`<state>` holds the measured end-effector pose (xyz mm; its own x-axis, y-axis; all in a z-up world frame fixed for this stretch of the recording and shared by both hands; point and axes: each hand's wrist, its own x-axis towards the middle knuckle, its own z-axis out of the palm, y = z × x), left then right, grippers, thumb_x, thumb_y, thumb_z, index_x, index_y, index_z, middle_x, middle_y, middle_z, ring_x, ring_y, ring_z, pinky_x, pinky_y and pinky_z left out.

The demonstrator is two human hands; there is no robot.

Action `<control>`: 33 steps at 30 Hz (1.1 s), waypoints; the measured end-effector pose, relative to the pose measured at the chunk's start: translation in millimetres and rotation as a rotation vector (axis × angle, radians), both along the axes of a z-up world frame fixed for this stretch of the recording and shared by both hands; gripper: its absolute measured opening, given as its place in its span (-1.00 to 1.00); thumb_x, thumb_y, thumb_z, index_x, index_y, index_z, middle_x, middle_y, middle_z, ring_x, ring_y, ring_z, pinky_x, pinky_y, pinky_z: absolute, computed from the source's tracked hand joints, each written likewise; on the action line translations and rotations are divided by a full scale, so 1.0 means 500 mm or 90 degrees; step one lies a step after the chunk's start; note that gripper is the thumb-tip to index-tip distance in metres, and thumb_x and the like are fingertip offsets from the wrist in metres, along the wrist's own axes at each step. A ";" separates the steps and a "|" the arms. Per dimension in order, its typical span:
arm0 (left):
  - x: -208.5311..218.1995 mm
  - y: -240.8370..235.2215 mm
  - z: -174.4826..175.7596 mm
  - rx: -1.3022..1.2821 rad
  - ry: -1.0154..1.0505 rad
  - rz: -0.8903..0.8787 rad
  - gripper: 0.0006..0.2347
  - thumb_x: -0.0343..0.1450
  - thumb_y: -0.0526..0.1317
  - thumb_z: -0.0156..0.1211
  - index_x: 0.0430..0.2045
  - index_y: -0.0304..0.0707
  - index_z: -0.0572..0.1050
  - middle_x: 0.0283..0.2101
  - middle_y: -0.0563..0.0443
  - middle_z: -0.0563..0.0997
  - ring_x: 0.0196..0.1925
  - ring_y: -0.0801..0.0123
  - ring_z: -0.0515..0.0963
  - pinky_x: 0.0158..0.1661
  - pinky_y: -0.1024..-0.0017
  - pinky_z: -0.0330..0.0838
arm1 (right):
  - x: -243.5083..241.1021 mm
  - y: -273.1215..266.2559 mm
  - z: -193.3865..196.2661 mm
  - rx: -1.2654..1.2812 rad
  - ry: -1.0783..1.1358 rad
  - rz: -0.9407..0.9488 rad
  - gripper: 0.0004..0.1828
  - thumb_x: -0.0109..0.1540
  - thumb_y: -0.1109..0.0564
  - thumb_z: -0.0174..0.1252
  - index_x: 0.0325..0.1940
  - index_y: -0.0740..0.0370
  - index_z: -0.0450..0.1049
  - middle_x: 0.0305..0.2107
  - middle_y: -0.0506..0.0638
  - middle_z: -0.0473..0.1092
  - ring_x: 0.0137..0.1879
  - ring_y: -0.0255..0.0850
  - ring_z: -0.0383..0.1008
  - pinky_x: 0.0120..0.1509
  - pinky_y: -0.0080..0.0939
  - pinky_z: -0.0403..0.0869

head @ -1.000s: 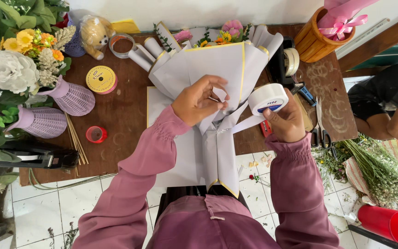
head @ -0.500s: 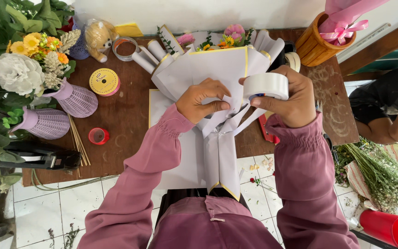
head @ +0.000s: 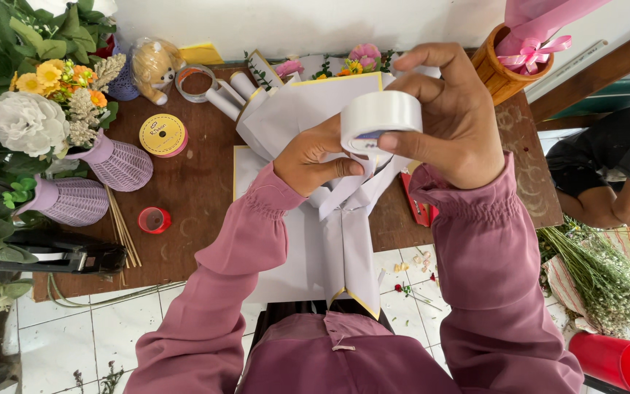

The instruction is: The person wraps a bouquet of flowers in white paper with gold trim, secures it with a white ribbon, and ties a decorative bow. They use scissors to cut the ribbon and adjust the bow loops.

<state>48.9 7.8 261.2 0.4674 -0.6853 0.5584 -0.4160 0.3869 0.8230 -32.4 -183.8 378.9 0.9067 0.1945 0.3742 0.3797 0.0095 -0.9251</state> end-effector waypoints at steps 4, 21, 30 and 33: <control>-0.004 -0.012 -0.010 0.025 0.029 0.007 -0.90 0.47 -0.19 0.26 -0.34 -0.18 0.64 -0.13 0.09 0.63 0.07 0.33 0.55 0.17 0.36 0.44 | 0.012 0.011 0.014 0.030 0.009 0.015 -0.34 0.19 0.29 0.34 0.27 0.19 0.15 -0.26 -0.06 0.38 -0.17 -0.32 0.43 -0.03 -0.39 0.46; 0.003 -0.026 0.015 -0.023 0.159 0.047 -0.69 0.37 -0.28 0.44 -0.02 -0.19 0.54 -0.06 0.06 0.68 0.05 0.40 0.64 0.12 0.37 0.62 | 0.015 0.037 0.050 0.037 0.002 0.017 -0.20 0.12 0.32 0.39 0.34 0.12 0.13 -0.09 0.05 0.35 -0.05 -0.26 0.42 -0.01 -0.35 0.50; 0.008 -0.036 0.040 -0.060 0.186 -0.001 -0.84 0.37 -0.33 0.39 -0.21 -0.22 0.62 -0.23 -0.03 0.71 -0.27 0.17 0.77 -0.19 0.29 0.78 | 0.016 0.002 0.040 0.205 0.010 0.004 -0.18 0.08 0.40 0.28 0.37 0.16 0.13 0.01 0.15 0.26 0.12 0.16 0.56 0.08 -0.10 0.63; -0.003 -0.038 0.067 -0.074 0.225 -0.059 -0.86 0.42 -0.29 0.32 -0.20 -0.31 0.58 -0.48 -0.17 0.60 -0.46 0.08 0.70 -0.30 0.23 0.74 | 0.015 0.002 0.049 0.216 -0.010 -0.004 -0.19 0.07 0.39 0.26 0.35 0.21 0.10 0.02 0.14 0.22 -0.15 0.02 0.48 -0.17 -0.13 0.58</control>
